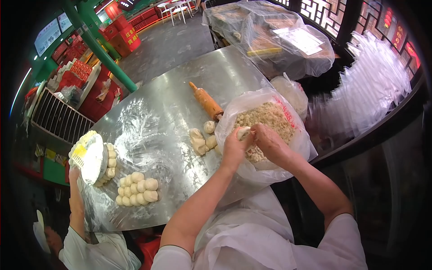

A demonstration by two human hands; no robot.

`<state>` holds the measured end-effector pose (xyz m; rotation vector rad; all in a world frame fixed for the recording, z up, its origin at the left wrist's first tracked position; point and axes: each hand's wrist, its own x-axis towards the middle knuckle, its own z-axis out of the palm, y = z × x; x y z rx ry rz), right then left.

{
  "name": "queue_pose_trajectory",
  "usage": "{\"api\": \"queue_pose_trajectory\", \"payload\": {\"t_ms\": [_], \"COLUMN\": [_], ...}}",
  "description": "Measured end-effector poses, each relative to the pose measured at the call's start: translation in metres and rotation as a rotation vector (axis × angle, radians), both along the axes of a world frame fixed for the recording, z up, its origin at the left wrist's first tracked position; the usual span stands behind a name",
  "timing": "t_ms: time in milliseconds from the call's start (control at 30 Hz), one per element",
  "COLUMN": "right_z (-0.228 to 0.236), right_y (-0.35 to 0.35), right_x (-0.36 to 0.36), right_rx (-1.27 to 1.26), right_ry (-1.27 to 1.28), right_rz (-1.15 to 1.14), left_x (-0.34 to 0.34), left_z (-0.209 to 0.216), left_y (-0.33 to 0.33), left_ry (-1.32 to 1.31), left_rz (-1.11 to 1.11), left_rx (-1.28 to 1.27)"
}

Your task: Preparing and assembling stuffed buns by rolling dough and adding filling.

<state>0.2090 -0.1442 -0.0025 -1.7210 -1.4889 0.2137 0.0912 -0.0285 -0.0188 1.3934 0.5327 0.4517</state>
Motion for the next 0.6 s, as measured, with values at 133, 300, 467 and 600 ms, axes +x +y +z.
{"api": "queue_pose_trajectory", "payload": {"t_ms": [133,300,467,600], "right_z": [-0.008,0.0,-0.006,-0.003], "right_y": [-0.006,-0.023,-0.015,-0.011], "right_x": [0.016,0.014,-0.001,-0.007], "right_rx": [0.044,-0.14,-0.138,0.013], "right_ry": [-0.066,-0.258,-0.173,0.032], "right_rz": [-0.104,-0.073,-0.078,-0.031], "left_x": [-0.003,-0.01,-0.004,-0.003], "left_z": [-0.003,0.0,0.012,0.008], "left_y": [0.006,0.009,-0.01,-0.012], "left_ry": [-0.088,-0.209,-0.291,-0.222], "left_rz": [0.046,-0.051,-0.09,-0.138], "left_rx": [-0.279,-0.495,-0.682,-0.523]}}
